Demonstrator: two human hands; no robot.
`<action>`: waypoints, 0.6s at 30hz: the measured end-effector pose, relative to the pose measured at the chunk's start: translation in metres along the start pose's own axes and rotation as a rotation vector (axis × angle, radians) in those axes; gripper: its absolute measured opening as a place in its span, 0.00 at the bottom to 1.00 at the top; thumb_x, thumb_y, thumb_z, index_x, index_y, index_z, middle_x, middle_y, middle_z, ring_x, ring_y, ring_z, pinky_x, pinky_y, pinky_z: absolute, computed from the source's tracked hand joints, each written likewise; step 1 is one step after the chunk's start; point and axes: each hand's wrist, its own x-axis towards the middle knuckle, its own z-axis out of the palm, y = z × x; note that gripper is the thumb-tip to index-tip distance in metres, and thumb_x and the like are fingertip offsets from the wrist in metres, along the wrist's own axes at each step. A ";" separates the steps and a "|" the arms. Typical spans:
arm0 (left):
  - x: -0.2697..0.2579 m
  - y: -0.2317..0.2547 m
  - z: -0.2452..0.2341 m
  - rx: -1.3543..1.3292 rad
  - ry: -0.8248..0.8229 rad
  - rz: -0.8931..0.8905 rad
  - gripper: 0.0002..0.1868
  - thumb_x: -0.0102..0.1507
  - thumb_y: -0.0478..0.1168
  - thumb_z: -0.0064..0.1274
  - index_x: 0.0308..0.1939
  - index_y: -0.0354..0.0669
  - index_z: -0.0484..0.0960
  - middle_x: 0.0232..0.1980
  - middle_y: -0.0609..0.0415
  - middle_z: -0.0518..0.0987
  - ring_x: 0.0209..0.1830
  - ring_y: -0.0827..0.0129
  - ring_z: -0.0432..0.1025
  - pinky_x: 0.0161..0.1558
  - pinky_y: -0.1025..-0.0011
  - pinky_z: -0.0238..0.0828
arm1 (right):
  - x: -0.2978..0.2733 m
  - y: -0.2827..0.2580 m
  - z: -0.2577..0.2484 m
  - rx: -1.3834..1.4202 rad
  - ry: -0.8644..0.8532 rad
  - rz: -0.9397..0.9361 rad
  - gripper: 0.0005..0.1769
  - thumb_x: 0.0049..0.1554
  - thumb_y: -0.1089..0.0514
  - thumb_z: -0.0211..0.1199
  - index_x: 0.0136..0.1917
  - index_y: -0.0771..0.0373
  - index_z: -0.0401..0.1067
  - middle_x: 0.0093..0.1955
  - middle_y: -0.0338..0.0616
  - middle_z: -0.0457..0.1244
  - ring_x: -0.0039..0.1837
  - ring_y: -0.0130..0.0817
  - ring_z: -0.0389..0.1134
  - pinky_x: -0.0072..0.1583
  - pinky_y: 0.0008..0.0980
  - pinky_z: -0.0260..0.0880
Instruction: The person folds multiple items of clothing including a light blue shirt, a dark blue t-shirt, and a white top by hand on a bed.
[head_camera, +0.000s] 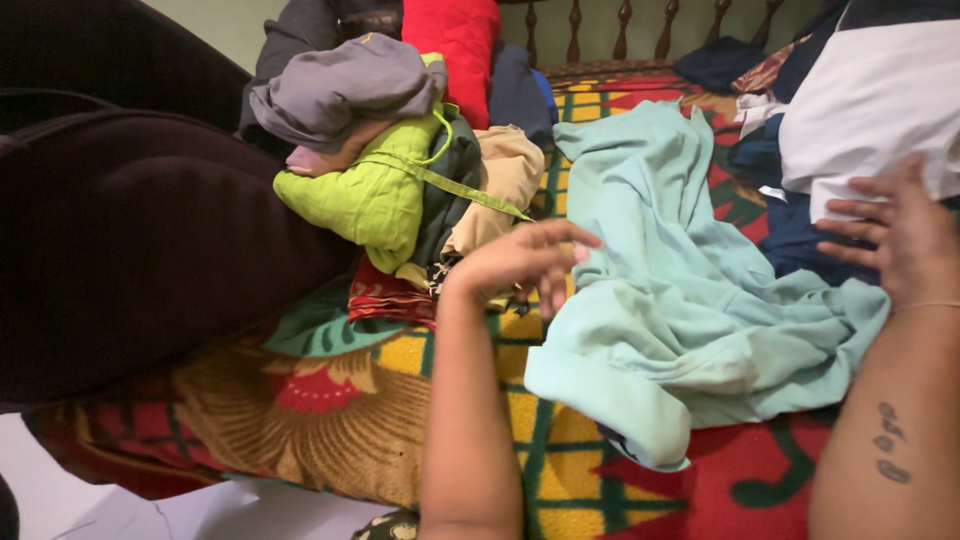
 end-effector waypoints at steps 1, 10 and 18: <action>0.011 -0.012 -0.007 -0.020 0.171 0.016 0.28 0.63 0.53 0.55 0.62 0.40 0.75 0.27 0.53 0.83 0.19 0.76 0.76 0.18 0.79 0.59 | -0.005 -0.001 0.010 -0.049 -0.006 -0.008 0.43 0.66 0.22 0.44 0.68 0.63 0.66 0.58 0.55 0.66 0.57 0.45 0.71 0.56 0.49 0.72; 0.126 -0.095 -0.007 0.418 0.596 -0.043 0.36 0.57 0.66 0.62 0.50 0.36 0.83 0.44 0.42 0.85 0.37 0.61 0.78 0.39 0.67 0.73 | 0.012 0.023 0.093 -0.686 -0.234 -0.355 0.55 0.57 0.25 0.63 0.76 0.74 0.60 0.70 0.64 0.61 0.70 0.52 0.63 0.68 0.47 0.61; 0.106 -0.057 0.017 0.728 0.458 -0.297 0.27 0.51 0.64 0.61 0.32 0.42 0.89 0.35 0.48 0.88 0.37 0.58 0.83 0.45 0.62 0.77 | 0.000 0.044 0.131 -0.782 -0.304 -0.421 0.43 0.42 0.48 0.76 0.69 0.63 0.72 0.59 0.59 0.69 0.61 0.45 0.70 0.61 0.37 0.67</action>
